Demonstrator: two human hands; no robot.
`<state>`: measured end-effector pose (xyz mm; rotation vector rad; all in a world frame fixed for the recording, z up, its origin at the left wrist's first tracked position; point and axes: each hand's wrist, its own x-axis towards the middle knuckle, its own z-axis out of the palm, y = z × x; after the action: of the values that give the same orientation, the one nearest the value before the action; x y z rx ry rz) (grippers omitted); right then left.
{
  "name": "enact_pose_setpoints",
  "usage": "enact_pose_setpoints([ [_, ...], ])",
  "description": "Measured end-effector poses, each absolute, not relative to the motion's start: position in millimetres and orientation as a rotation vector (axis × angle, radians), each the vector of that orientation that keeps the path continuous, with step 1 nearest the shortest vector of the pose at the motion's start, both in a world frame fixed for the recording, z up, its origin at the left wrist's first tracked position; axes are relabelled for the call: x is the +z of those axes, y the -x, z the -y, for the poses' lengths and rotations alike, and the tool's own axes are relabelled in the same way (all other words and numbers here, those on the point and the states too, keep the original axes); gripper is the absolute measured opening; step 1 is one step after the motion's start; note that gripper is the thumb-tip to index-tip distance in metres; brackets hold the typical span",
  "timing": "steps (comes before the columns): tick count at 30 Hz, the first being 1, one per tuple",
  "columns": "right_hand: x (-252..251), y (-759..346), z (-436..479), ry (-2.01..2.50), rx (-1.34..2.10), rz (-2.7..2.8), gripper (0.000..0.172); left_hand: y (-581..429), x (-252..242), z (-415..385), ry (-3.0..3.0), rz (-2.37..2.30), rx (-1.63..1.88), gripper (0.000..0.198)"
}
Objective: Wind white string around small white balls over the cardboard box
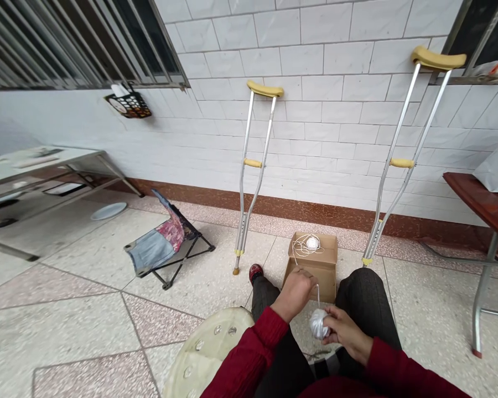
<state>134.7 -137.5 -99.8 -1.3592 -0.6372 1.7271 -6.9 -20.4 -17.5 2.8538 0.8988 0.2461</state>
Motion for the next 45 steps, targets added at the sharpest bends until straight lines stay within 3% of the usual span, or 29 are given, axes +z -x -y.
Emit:
enact_pose_setpoints([
  [4,-105.7,-150.2,96.1,1.362,1.542,0.482,0.03,-1.8,-12.2,42.6,-2.863,-0.926,0.259,0.021],
  [8,-80.4,-161.3,55.7,1.312,1.323,0.406,0.034,-4.7,-27.7,63.5,-2.716,-0.999,0.298,0.024],
  [12,-40.4,-157.3,55.8,1.201,1.337,0.508,0.033,5.0,-56.7,64.3,-2.441,-1.109,0.328,0.03],
  [16,-23.8,-147.5,93.5,1.174,1.467,0.717,0.022,16.3,-74.1,53.6,-2.267,-1.158,0.237,0.029],
  [23,-54.6,-147.6,134.6,1.274,1.559,0.904,0.019,8.4,-51.4,24.5,-2.588,-0.927,0.257,0.026],
  [29,-100.5,-152.9,96.3,1.442,1.439,0.798,0.02,-12.0,-16.0,29.4,-2.852,-0.865,0.238,0.021],
  [33,-114.9,-158.4,63.9,1.467,1.3,0.635,0.026,-12.9,-19.8,48.0,-2.793,-0.971,0.209,0.021],
  [38,-77.4,-167.2,48.7,1.32,1.285,0.565,0.027,2.3,-54.5,62.6,-2.41,-1.132,0.219,0.031],
  [45,-24.6,-163.5,85.4,1.227,1.337,1.034,0.032,20.7,-82.0,46.6,-2.157,-1.155,0.31,0.035],
])
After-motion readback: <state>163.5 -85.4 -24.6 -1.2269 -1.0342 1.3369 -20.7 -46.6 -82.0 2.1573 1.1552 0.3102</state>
